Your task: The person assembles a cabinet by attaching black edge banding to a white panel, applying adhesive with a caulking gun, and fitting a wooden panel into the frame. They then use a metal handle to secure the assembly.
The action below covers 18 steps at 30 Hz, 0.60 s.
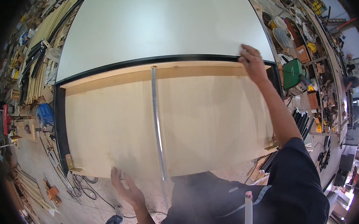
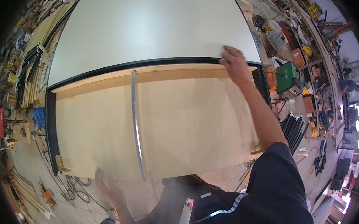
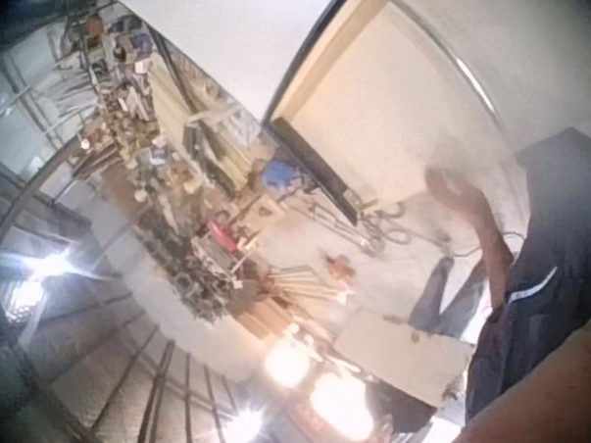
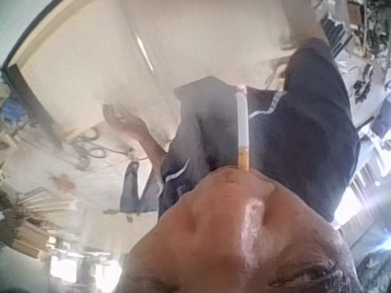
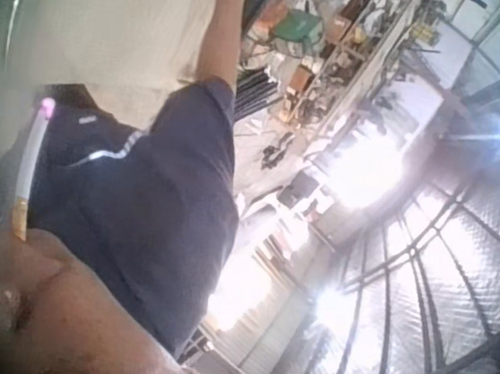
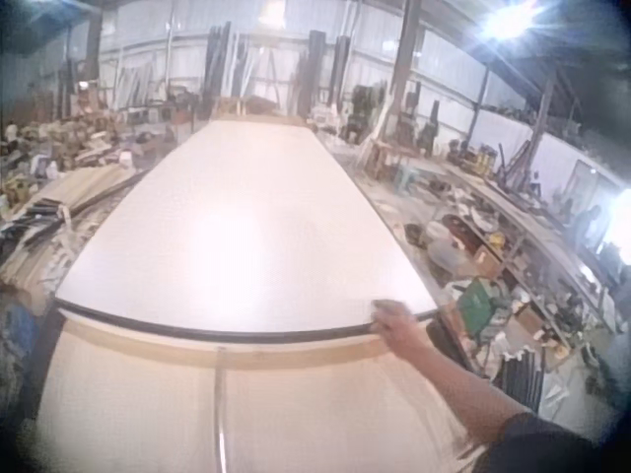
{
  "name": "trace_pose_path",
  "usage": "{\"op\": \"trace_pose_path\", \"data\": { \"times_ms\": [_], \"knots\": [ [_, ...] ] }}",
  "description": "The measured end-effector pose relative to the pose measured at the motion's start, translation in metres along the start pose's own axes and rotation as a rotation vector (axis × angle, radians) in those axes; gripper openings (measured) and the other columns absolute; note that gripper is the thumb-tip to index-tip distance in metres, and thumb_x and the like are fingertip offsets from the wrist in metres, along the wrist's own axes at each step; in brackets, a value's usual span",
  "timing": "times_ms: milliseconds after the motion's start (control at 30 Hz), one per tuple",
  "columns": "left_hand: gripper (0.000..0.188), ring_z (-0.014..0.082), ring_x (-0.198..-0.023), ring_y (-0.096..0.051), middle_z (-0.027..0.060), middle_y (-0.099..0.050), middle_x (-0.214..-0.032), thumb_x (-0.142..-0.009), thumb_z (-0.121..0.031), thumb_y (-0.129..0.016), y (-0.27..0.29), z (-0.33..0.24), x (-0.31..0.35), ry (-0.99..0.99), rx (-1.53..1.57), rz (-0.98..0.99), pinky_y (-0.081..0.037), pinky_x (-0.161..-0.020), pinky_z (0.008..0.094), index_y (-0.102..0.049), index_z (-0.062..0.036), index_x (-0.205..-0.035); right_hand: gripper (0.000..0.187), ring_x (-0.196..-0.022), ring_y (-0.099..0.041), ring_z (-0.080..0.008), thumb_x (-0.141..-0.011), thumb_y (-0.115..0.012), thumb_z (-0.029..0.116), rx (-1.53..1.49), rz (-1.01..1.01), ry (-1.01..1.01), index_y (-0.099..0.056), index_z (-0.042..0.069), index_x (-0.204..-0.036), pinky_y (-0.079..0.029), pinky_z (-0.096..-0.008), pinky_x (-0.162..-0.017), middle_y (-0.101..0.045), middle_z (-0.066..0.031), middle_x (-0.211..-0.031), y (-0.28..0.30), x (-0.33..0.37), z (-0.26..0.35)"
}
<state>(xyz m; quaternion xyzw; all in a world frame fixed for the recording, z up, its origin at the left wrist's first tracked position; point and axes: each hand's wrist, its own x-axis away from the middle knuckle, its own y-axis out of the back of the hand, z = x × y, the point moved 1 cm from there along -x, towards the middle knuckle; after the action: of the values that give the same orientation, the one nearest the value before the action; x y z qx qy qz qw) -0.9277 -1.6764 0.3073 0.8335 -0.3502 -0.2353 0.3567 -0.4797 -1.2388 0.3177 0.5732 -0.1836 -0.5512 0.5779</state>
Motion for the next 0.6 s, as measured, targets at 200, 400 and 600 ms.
{"op": "trace_pose_path", "data": {
  "times_ms": [200, 400, 600],
  "knots": [
    [0.029, 0.0383, -0.128, -0.053, 0.0244, -0.058, -0.136, -0.103, -0.012, -0.052, -0.009, -0.012, 0.075, 0.128, 0.101, -0.003, -0.041, -0.109, 0.0471, -0.059, 0.0061, -0.124, 0.025, -0.121, -0.060, -0.0335, -0.093, -0.064, 0.016, 0.195, 0.021, -0.139, -0.071, 0.003, -0.113, -0.049, -0.0409, -0.099, -0.063, -0.0118, -0.135, 0.068, 0.047, -0.124],
    [0.028, 0.0384, -0.123, -0.058, 0.0235, -0.061, -0.131, -0.103, -0.011, -0.048, -0.026, -0.052, 0.128, 0.246, 0.137, -0.099, -0.042, -0.108, 0.0451, -0.059, 0.0072, -0.122, 0.026, -0.115, -0.063, -0.0345, -0.093, -0.064, 0.015, 0.076, -0.014, -0.103, -0.070, 0.000, -0.114, -0.051, -0.0417, -0.096, -0.066, -0.0114, -0.131, 0.066, 0.048, -0.139],
    [0.026, 0.0371, -0.112, -0.062, 0.0206, -0.066, -0.120, -0.098, -0.014, -0.057, -0.081, -0.149, 0.183, -0.083, 0.285, -0.011, -0.047, -0.101, 0.0435, -0.061, 0.0033, -0.118, 0.020, -0.112, -0.064, -0.0359, -0.091, -0.065, 0.014, 0.060, -0.119, 0.057, -0.073, 0.003, -0.106, -0.051, -0.0441, -0.097, -0.066, -0.0116, -0.130, 0.049, 0.046, -0.157]
  ]
}}
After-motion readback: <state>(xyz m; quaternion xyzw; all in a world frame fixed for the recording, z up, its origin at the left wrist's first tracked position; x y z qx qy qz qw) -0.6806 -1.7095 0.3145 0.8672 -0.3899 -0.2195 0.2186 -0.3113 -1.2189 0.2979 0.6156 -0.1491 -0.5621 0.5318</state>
